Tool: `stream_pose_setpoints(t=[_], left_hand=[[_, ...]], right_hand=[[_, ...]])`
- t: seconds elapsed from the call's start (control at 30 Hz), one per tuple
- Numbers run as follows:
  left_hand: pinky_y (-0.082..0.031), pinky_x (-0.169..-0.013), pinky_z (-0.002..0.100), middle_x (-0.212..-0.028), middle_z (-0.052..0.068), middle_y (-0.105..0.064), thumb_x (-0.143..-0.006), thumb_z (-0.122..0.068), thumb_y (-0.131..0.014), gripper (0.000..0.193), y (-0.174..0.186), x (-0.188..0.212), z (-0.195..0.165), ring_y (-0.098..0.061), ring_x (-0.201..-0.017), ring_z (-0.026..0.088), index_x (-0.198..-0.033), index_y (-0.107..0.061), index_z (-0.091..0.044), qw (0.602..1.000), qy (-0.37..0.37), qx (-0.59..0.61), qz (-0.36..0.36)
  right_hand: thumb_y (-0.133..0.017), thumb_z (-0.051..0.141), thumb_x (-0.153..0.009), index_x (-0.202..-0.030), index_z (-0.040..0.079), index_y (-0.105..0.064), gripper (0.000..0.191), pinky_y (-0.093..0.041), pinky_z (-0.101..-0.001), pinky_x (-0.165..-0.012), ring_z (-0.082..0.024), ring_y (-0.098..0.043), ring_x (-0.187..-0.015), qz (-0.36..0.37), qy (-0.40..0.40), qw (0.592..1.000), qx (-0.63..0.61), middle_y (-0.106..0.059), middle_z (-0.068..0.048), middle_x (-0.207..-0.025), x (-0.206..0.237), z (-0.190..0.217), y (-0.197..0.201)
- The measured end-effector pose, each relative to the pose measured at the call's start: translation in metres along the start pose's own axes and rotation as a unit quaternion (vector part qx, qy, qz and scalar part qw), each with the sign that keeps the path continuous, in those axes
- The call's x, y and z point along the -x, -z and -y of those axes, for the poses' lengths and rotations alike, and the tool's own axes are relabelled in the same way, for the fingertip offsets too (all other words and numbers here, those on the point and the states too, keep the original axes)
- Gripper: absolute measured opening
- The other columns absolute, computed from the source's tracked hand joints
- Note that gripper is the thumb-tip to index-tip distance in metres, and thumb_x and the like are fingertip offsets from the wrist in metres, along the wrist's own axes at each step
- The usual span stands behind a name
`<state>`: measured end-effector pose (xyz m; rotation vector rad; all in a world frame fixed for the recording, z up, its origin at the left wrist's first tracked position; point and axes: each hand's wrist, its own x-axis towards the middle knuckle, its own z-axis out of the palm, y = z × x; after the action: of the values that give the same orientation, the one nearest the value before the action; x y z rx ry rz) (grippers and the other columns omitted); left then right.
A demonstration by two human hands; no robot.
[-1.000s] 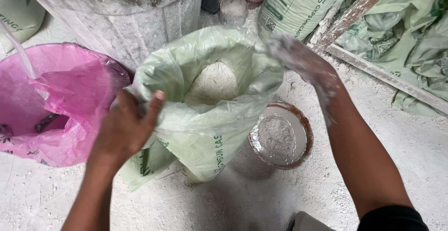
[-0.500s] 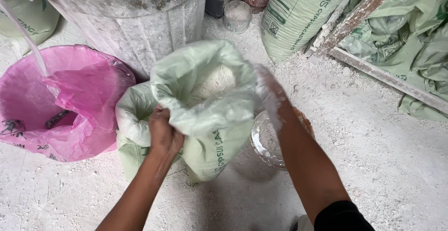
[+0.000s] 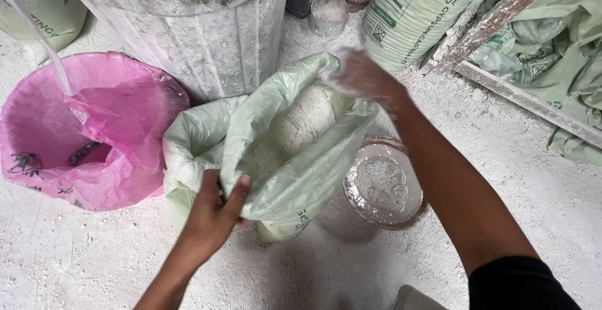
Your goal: The person scoops white powder from a green bag into a bucket, mixes it with water by hand, and then applies the resulting paste onto green metal profiles using a trowel.
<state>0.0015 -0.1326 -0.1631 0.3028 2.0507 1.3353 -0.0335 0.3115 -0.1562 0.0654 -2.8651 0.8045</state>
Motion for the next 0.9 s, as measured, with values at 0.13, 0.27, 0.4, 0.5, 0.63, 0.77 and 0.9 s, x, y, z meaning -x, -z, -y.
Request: stream_pose_setpoints(t=[0.13,0.27,0.4,0.5,0.63,0.77,0.9], left_hand=[[-0.054,-0.070,0.036,-0.106,0.010,-0.067,-0.103,-0.026,-0.056,0.042,-0.035,-0.032,0.009,-0.064,-0.089,0.018,-0.136,-0.051,0.000,0.930,-0.100,0.353,-0.018],[-0.056,-0.075,0.038,-0.119,0.016,-0.068,-0.113,-0.017,-0.050,0.032,-0.061,-0.081,0.020,-0.067,-0.096,0.023,-0.137,-0.047,0.004,0.811,-0.060,0.581,-0.017],[-0.056,-0.094,0.042,-0.134,0.021,-0.061,-0.106,-0.027,-0.030,0.045,-0.061,-0.068,0.062,-0.065,-0.117,0.033,-0.144,-0.043,-0.007,0.818,0.128,0.554,0.089],[-0.048,-0.105,0.041,-0.147,0.023,-0.056,-0.106,-0.015,-0.038,0.048,-0.041,-0.060,0.076,-0.057,-0.131,0.029,-0.151,-0.040,0.001,0.866,0.067,0.447,0.215],[-0.059,-0.090,0.044,-0.132,0.028,-0.067,-0.100,-0.020,-0.039,0.044,-0.002,-0.063,0.041,-0.069,-0.103,0.027,-0.140,-0.049,-0.006,0.980,0.029,0.096,0.173],[-0.058,-0.076,0.046,-0.115,0.022,-0.067,-0.101,-0.030,-0.043,0.039,0.017,-0.058,-0.018,-0.069,-0.084,0.027,-0.124,-0.054,0.000,0.993,-0.114,0.018,0.002],[-0.054,-0.074,0.049,-0.085,0.026,-0.071,-0.103,-0.042,-0.054,0.047,-0.025,-0.075,-0.053,-0.068,-0.075,0.039,-0.116,-0.059,0.003,0.960,-0.181,-0.194,-0.086]], right_hand=[[-0.058,0.027,-0.100,-0.109,0.000,-0.064,0.029,-0.056,-0.0431,-0.085,-0.024,-0.056,-0.091,0.085,-0.064,0.973,0.203,-0.060,-0.014,-0.099,-0.042,0.031,-0.061],[-0.059,0.037,-0.105,-0.110,-0.002,-0.064,0.040,-0.057,-0.0394,-0.081,-0.024,-0.057,-0.091,0.135,-0.024,0.941,0.310,-0.062,-0.016,-0.095,-0.049,0.044,-0.091],[-0.058,0.038,-0.102,-0.117,-0.001,-0.064,0.042,-0.058,-0.0369,-0.077,-0.023,-0.061,-0.087,0.043,-0.250,0.964,-0.084,-0.064,-0.018,-0.105,-0.048,0.014,-0.051],[-0.057,0.039,-0.100,-0.122,-0.001,-0.063,0.046,-0.059,-0.0350,-0.074,-0.022,-0.064,-0.083,-0.036,-0.391,0.837,-0.380,-0.066,-0.019,-0.113,-0.051,-0.009,-0.027],[-0.041,0.053,-0.120,-0.138,-0.008,-0.052,0.064,-0.047,-0.0446,-0.089,-0.025,-0.060,-0.104,-0.003,-0.294,0.954,-0.057,-0.061,-0.023,-0.125,-0.019,-0.012,-0.022],[-0.051,0.049,-0.107,-0.134,-0.002,-0.053,0.057,-0.056,-0.0424,-0.087,-0.023,-0.066,-0.102,0.103,-0.281,0.943,-0.147,-0.065,-0.019,-0.118,0.075,0.025,-0.026],[-0.060,0.045,-0.095,-0.130,0.005,-0.054,0.053,-0.065,-0.0402,-0.085,-0.021,-0.072,-0.101,0.029,-0.302,0.873,-0.382,-0.069,-0.014,-0.112,0.103,0.053,-0.088]])
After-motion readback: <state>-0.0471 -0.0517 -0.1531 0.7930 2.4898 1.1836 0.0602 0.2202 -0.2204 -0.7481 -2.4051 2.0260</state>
